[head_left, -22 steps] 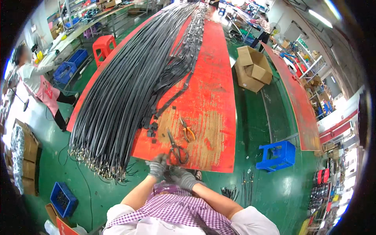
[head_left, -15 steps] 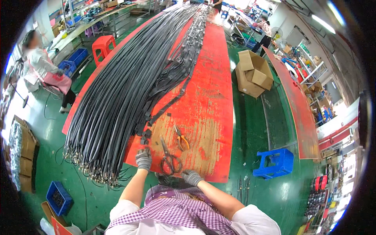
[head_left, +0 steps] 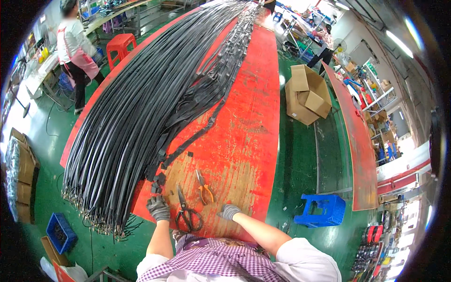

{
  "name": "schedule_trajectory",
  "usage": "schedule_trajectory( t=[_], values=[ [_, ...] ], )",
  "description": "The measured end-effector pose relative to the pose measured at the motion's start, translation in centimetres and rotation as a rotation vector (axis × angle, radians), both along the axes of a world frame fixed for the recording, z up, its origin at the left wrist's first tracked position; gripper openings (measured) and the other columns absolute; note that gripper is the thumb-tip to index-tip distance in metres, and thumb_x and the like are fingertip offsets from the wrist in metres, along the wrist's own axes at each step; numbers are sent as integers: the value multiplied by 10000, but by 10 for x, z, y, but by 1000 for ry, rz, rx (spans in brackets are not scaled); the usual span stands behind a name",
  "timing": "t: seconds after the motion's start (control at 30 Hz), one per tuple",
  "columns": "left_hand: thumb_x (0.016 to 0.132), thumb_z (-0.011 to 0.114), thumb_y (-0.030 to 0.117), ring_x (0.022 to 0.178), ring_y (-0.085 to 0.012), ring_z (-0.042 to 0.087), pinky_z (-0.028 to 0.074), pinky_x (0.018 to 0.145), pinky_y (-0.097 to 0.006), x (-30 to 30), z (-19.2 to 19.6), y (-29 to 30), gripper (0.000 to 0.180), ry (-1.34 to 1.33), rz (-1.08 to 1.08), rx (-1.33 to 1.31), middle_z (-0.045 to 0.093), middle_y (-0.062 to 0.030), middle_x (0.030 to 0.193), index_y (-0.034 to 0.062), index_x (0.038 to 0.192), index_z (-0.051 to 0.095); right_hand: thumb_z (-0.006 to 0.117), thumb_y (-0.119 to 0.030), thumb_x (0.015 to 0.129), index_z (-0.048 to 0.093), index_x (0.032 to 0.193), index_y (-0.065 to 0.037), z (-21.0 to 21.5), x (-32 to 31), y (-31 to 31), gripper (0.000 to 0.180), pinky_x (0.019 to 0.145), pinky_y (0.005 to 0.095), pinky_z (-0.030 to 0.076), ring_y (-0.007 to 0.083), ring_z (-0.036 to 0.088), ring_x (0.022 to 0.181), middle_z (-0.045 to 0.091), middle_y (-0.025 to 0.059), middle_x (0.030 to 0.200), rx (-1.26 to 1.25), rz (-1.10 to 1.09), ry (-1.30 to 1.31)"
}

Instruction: The person strips the insulation from black electrical cables using pliers and scissors. They cut the cable ends, remove the outer sheath, and separate the internal wires. The processed cables are then placed into a pile on the floor.

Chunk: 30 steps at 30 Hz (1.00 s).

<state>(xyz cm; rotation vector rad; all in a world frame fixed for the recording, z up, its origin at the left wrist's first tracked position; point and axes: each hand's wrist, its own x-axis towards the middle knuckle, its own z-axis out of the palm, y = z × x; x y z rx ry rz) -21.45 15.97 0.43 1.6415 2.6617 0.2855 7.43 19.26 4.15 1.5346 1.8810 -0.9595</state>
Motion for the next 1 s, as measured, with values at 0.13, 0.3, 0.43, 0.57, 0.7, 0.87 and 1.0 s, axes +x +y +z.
schedule_trajectory(
  t=[0.13, 0.3, 0.43, 0.57, 0.7, 0.87, 1.0],
  values=[
    [713, 479, 231, 808, -258, 460, 344, 684, -410, 5, 0, 5, 152, 28, -4, 45, 506, -98, 814, 103, 781, 525, 425, -472, 711, 569, 871, -59, -5, 8, 56, 465, 696, 380, 419, 297, 540, 811, 562, 168, 858, 84, 95, 162],
    [712, 476, 216, 816, -261, 455, 342, 688, -417, 2, -1, 5, 141, 54, -3, 46, 506, -98, 810, 102, 772, 536, 448, -392, 726, 547, 922, -64, -15, -15, 144, 395, 737, 372, 409, 284, 535, 852, 554, 161, 911, 180, -178, 236],
    [703, 489, 240, 824, -259, 451, 339, 688, -416, 0, 0, 6, 151, 33, -16, 14, 502, -98, 824, 118, 775, 539, 488, -300, 730, 466, 1056, -46, -6, -55, 180, 414, 776, 376, 400, 310, 507, 912, 522, 190, 983, 459, -228, 383],
    [711, 485, 243, 806, -262, 452, 338, 672, -422, -4, -5, 6, 158, 18, -1, -8, 496, -96, 818, 123, 806, 525, 480, -299, 736, 381, 1146, -51, 3, -106, 213, 489, 784, 374, 400, 332, 487, 932, 497, 194, 1027, 462, -50, 321],
    [713, 483, 233, 808, -275, 442, 335, 667, -424, -5, 4, 10, 141, -10, -17, 30, 492, -106, 804, 115, 778, 524, 477, -296, 739, 501, 998, -74, 1, -144, 249, 341, 733, 385, 412, 328, 517, 852, 538, 203, 902, 485, -92, 341],
    [680, 500, 202, 810, -296, 431, 335, 668, -435, 4, 1, 17, 134, -100, -55, 42, 473, -126, 816, 101, 765, 521, 441, -308, 741, 574, 756, -62, -79, -106, 359, 280, 670, 376, 434, 326, 540, 766, 573, 165, 783, 657, -588, 487],
    [675, 497, 192, 805, -308, 432, 336, 667, -443, -8, 6, 10, 133, -124, 14, -23, 470, -135, 821, 98, 766, 520, 414, -326, 749, 574, 794, -62, -6, -147, 409, 312, 716, 381, 431, 328, 535, 812, 562, 193, 817, 843, -608, 255]
  ],
)
